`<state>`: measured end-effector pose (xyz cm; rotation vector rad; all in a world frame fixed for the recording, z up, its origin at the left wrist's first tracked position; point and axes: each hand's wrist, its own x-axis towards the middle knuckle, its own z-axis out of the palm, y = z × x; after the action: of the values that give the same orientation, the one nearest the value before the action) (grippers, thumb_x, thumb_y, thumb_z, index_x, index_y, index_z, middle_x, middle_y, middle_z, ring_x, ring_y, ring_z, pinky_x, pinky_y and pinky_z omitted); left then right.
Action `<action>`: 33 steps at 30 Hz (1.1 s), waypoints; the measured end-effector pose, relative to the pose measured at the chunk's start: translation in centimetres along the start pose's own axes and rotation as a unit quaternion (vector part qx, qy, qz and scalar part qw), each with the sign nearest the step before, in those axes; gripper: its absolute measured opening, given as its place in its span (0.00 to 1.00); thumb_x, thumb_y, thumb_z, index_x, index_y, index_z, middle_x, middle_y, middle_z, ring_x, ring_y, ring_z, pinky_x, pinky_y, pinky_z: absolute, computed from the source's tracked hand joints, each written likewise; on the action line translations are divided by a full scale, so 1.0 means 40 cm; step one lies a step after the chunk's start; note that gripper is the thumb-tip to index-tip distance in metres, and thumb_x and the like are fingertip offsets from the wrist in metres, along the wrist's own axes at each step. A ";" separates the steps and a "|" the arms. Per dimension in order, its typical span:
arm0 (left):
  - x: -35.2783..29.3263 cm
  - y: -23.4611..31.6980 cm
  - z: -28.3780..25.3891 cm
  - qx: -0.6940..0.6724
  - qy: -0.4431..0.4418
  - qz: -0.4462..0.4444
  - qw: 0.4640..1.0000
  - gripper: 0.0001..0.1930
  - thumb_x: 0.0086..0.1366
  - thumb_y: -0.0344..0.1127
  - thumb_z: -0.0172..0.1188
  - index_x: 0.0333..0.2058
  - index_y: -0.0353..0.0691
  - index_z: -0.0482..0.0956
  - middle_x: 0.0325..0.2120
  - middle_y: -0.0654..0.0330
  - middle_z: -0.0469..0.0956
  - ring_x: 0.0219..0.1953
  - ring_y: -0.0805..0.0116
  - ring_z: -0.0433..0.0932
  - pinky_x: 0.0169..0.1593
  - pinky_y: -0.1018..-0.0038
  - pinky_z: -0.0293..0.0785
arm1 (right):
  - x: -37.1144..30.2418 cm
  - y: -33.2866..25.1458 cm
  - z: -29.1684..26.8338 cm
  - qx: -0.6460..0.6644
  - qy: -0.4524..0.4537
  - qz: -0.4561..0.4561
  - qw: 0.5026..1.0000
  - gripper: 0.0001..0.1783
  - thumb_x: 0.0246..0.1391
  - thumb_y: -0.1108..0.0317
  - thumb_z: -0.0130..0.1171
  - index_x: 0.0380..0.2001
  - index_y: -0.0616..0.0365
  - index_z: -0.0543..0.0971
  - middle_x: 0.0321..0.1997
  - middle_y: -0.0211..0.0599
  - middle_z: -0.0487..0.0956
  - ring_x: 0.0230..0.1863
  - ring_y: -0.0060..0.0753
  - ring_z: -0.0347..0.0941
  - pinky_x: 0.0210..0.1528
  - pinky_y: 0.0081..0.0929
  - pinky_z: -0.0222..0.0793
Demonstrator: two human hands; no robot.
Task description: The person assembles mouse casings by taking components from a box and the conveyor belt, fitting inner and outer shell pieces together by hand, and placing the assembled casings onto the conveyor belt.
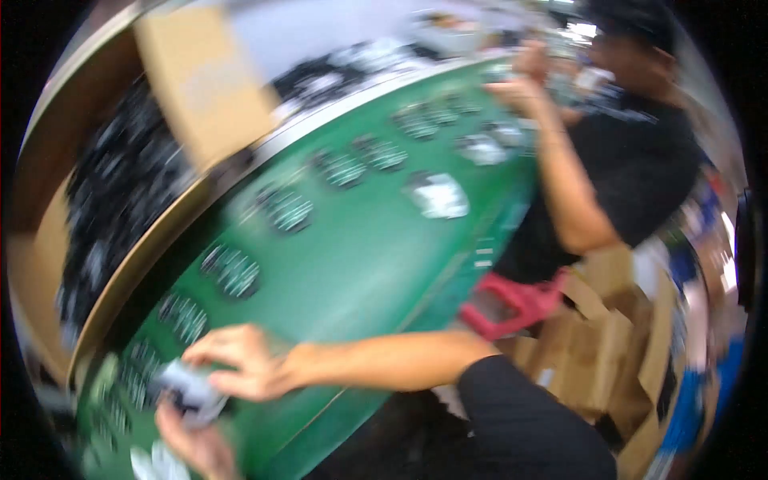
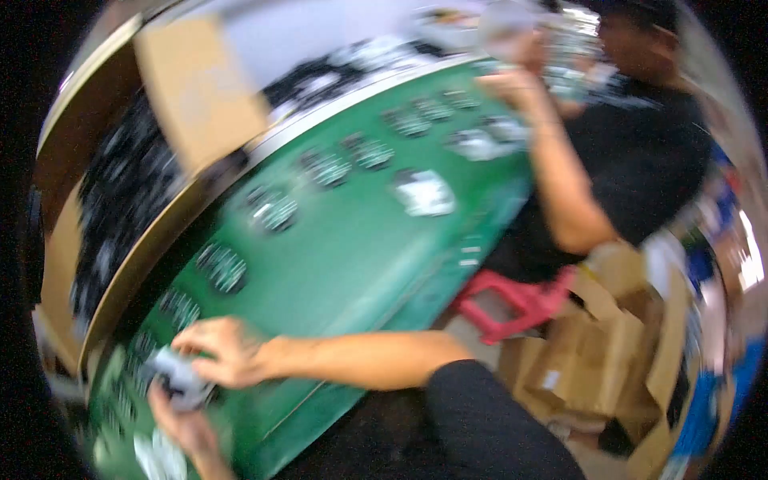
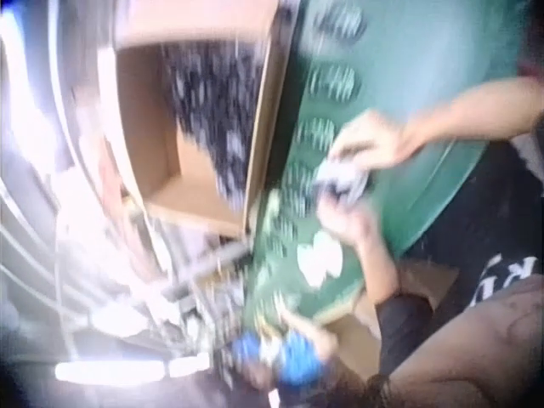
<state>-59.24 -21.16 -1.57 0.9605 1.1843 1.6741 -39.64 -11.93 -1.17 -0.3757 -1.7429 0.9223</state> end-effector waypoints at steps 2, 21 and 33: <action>-0.009 -0.036 0.052 -0.016 0.049 0.011 0.999 0.13 0.69 0.34 0.55 0.49 0.33 0.73 0.46 0.55 0.76 0.50 0.65 0.75 0.54 0.65 0.72 | 0.000 -0.049 -0.034 0.004 -0.031 0.087 0.996 0.27 0.50 0.61 0.63 0.52 0.63 0.74 0.47 0.51 0.79 0.47 0.47 0.78 0.50 0.37 0.75; -0.006 0.043 0.075 -0.071 -0.116 -0.149 0.979 0.15 0.62 0.26 0.64 0.46 0.29 0.76 0.41 0.54 0.81 0.42 0.71 0.80 0.50 0.73 0.77 | -0.038 -0.057 -0.008 0.244 -0.034 0.368 0.897 0.30 0.58 0.73 0.61 0.61 0.68 0.63 0.46 0.40 0.78 0.38 0.20 0.78 0.40 0.19 0.76; -0.042 0.021 0.083 -0.007 -0.090 0.008 0.996 0.12 0.63 0.30 0.63 0.43 0.29 0.79 0.39 0.59 0.80 0.39 0.75 0.77 0.45 0.76 0.72 | -0.062 -0.076 -0.001 0.131 -0.102 0.245 0.955 0.18 0.62 0.72 0.57 0.52 0.69 0.70 0.45 0.42 0.82 0.47 0.28 0.79 0.51 0.28 0.74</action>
<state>-55.80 -21.89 -0.09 1.0910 1.0450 1.5704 -38.12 -15.50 -0.60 -0.5661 -1.7097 1.5790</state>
